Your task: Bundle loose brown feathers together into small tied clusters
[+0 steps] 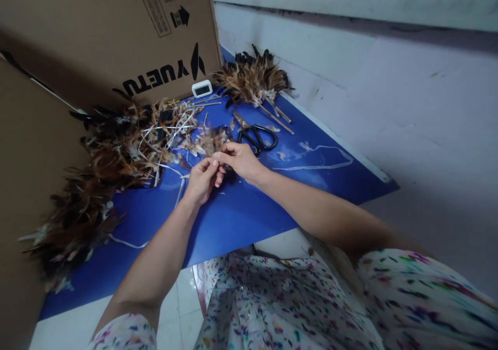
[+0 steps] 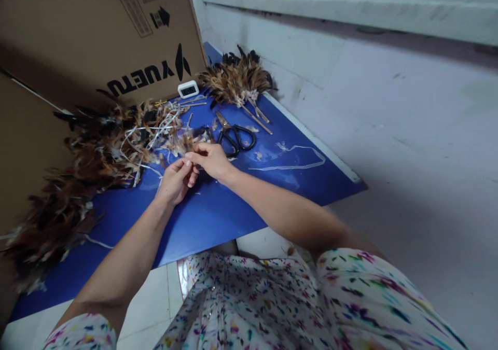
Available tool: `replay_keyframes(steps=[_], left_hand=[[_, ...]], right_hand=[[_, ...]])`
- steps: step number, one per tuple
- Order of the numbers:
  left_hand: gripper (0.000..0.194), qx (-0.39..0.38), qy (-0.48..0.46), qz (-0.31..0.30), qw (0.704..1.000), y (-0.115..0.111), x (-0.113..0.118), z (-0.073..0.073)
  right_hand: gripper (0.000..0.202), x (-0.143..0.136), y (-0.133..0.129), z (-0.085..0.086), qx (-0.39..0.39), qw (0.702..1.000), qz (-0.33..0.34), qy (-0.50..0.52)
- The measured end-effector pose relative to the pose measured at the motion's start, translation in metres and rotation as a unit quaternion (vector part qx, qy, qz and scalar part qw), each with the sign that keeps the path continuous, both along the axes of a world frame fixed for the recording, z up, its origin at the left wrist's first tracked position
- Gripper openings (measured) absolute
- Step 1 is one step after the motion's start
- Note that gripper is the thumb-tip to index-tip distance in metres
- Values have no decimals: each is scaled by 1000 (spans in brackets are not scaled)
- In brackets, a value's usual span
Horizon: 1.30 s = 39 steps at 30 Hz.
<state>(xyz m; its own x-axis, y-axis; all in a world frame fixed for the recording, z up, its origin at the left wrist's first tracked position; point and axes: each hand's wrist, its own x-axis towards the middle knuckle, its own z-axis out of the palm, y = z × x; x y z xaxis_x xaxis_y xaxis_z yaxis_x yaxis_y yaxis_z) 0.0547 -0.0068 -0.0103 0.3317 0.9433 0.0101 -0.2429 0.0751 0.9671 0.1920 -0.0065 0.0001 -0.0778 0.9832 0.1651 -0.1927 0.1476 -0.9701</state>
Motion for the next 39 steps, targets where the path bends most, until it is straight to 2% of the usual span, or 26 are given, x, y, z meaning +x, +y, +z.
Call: replay_keyframes(steps=[4, 11, 15, 19, 23, 27, 31, 35, 39], left_hand=[[36, -37, -41, -15, 998, 1, -2, 1], [28, -74, -57, -17, 996, 2, -4, 1], [21, -62, -57, 28, 996, 5, -5, 5], [18, -22, -76, 124, 989, 15, -14, 13], [18, 5, -84, 216, 973, 26, -29, 19], [18, 26, -102, 257, 961, 33, -39, 17], [17, 30, -101, 293, 950, 38, -44, 13], [19, 32, -119, 311, 943, 42, -48, 10], [19, 32, -133, 301, 944, 43, -48, 7]], right_hand=[[34, 0, 0, -1, -4, 1000, 8, 0], [40, 1, 1, -6, 11, 1000, 18, 4], [37, 5, 3, -6, 24, 999, -13, -26], [22, 9, 4, -4, 64, 991, -37, -115], [12, 9, -1, -7, 112, 957, -24, -266], [8, 4, -9, -14, 159, 908, 2, -387], [8, -6, -9, -18, 188, 870, 7, -456], [12, -13, -2, -13, 199, 839, 11, -506], [9, -2, 7, -4, 187, 832, 4, -522]])
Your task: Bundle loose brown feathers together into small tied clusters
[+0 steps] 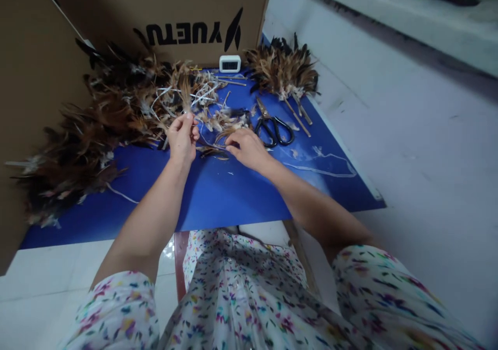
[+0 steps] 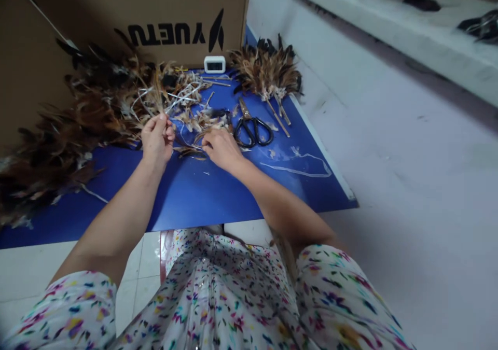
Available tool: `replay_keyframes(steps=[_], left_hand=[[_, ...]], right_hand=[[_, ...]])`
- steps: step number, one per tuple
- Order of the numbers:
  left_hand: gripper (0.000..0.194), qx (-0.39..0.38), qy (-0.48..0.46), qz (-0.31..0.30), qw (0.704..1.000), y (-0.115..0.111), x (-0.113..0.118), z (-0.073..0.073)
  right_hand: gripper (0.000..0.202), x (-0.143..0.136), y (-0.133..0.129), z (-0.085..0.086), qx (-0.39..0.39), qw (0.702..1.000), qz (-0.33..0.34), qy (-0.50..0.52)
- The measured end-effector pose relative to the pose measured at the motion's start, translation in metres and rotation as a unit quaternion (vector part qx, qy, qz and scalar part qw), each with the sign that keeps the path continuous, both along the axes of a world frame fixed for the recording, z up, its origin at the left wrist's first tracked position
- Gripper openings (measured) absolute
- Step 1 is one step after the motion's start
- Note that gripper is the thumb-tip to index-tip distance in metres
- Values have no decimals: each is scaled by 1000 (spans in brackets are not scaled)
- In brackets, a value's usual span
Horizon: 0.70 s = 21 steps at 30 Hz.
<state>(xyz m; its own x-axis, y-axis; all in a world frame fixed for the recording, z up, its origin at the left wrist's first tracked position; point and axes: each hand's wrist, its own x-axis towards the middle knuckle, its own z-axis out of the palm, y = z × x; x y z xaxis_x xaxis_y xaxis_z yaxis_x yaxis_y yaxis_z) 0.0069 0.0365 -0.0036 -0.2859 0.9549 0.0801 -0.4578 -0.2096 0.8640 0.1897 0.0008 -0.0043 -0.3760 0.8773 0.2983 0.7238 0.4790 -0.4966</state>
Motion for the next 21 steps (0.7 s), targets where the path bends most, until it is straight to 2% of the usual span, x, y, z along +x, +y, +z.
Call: replay_keyframes(steps=[6, 9, 12, 14, 19, 21], left_hand=[[19, 5, 11, -16, 1000, -3, 8, -4], [20, 5, 13, -16, 1000, -4, 9, -4], [20, 2, 15, -10, 1000, -4, 7, -3], [21, 3, 16, -8, 1000, -4, 6, -2], [24, 13, 24, -7, 1000, -3, 4, -2], [25, 16, 27, -7, 999, -3, 4, -3]], right_hand=[[7, 25, 9, 12, -75, 997, 11, -16], [7, 23, 10, 11, -70, 995, 32, -62], [15, 14, 11, 5, -39, 991, 34, -120], [20, 12, 12, 2, -19, 990, 4, -143], [24, 20, 11, 0, 62, 979, -143, -132], [22, 20, 8, 0, 97, 980, -137, -109]])
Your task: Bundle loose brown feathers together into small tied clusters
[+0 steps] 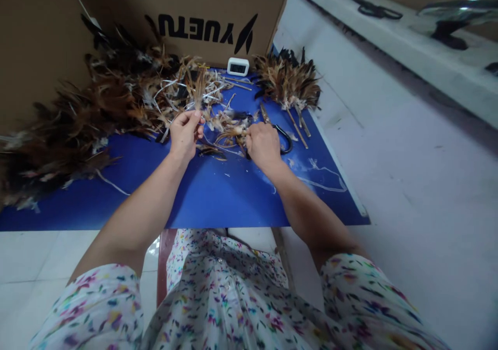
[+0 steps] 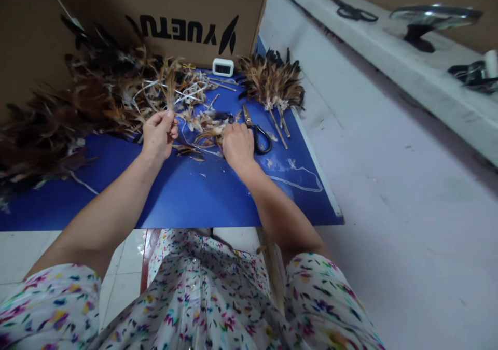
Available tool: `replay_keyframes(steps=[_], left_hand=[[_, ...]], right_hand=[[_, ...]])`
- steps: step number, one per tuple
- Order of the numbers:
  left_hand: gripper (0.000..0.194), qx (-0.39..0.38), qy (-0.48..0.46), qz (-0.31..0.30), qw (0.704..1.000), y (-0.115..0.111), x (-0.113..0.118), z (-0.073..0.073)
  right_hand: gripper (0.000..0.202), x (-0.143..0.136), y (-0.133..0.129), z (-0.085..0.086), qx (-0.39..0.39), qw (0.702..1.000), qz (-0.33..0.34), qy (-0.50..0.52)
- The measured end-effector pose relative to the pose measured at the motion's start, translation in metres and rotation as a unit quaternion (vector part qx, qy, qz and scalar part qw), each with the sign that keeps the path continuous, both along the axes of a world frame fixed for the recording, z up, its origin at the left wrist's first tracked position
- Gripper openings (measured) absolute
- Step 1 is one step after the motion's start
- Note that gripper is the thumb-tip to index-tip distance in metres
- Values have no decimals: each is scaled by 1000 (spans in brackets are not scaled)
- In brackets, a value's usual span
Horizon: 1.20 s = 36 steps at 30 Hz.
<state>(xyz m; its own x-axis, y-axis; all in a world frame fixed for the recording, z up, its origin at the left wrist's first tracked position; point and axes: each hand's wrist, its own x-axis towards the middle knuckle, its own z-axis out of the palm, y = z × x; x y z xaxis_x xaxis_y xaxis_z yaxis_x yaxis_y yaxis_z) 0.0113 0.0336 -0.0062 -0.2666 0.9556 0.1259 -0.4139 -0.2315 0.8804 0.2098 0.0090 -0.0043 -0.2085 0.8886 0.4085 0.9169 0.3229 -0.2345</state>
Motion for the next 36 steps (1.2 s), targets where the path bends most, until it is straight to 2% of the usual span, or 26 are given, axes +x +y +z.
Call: replay_keyframes(steps=[2, 4, 5, 10, 12, 15, 18, 20, 24, 29, 36], left_hand=[[26, 1, 2, -2, 1000, 0, 0, -1], [27, 0, 5, -1, 1000, 0, 0, -2], [27, 0, 6, -1, 1000, 0, 0, -2], [27, -8, 21, 0, 1000, -2, 1, -1], [25, -18, 30, -1, 999, -3, 2, 0], [22, -29, 38, -11, 999, -5, 3, 2], [19, -31, 40, -30, 998, -8, 4, 3], [21, -27, 50, -48, 997, -10, 5, 4], [26, -29, 88, -101, 991, -15, 7, 3], [37, -18, 122, -144, 982, -19, 12, -2], [38, -4, 159, -156, 975, -22, 15, -3]], right_hand=[[16, -7, -5, 0, -12, 996, 82, 12], [12, -18, -9, -3, -65, 982, 179, 17], [11, -25, -10, -4, -81, 976, 201, 15], [11, -40, -10, -10, -84, 980, 181, -18], [12, -36, -7, -10, -84, 980, 177, 22], [11, -25, -4, -10, -97, 967, 179, 153], [10, -15, 0, -13, -132, 934, 157, 292], [8, -10, 1, -14, -165, 902, 143, 373], [8, -6, 1, -9, -228, 837, 120, 482], [6, -6, -3, 3, -260, 812, 102, 513], [6, -6, -5, 4, -280, 812, 143, 492]])
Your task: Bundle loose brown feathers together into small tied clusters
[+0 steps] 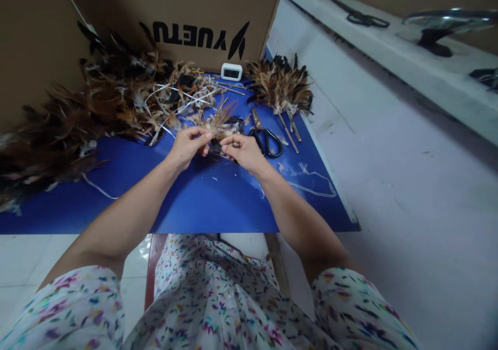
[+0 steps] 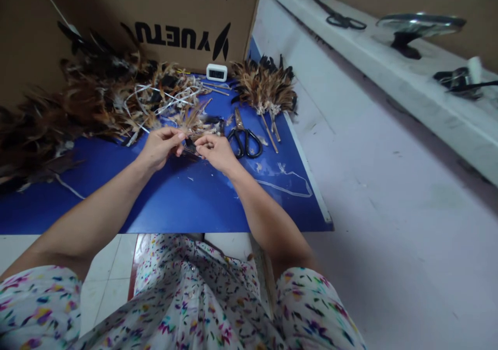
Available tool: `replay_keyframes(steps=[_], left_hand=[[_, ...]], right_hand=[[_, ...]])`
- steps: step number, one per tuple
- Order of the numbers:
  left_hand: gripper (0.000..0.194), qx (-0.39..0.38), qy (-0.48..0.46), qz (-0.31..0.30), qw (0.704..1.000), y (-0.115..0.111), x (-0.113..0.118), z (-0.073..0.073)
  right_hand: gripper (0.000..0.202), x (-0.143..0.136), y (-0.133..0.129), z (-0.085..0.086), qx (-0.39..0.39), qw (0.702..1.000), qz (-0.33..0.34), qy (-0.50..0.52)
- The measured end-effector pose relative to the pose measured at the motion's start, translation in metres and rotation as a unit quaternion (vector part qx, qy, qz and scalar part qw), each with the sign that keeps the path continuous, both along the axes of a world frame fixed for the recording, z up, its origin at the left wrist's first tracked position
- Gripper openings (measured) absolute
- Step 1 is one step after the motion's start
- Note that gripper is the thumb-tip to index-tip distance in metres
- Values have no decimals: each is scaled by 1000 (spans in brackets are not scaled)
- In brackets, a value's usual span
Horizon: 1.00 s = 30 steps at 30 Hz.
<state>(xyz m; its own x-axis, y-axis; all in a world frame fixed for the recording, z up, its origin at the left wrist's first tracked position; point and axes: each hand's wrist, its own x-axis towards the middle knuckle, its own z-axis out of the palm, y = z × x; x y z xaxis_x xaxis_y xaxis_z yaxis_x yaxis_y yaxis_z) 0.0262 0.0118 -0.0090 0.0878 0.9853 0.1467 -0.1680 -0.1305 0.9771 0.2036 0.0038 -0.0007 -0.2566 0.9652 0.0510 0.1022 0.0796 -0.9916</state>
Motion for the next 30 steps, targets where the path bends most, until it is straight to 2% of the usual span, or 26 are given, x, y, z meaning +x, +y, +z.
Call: replay_keyframes(steps=[5, 9, 11, 14, 18, 22, 25, 30], left_hand=[[30, -12, 24, 16, 1000, 2, -2, 0], [21, -77, 6, 37, 996, 1, -1, 3], [18, -119, -11, 35, 992, 0, 0, 6], [16, -158, -30, 21, 987, -3, 2, 7], [19, -177, -42, 1, 983, -5, 5, 5], [19, -189, -59, -11, 980, -7, 9, 2], [19, -193, -67, -24, 979, -9, 11, 2], [19, -199, -69, -15, 977, -9, 12, 2]], right_hand=[[4, 1, -1, 1, -1, 1000, 10, -6], [7, 3, 3, -1, -3, 1000, -15, -1], [9, 5, 6, -6, 38, 999, -35, -11], [15, 5, 9, -12, 140, 988, -36, -48], [23, 4, 7, -16, 247, 964, -12, -97], [19, 3, 2, -12, 321, 937, 5, -142], [9, 4, 0, -10, 332, 930, 3, -156], [9, 4, 0, -11, 306, 936, -12, -174]])
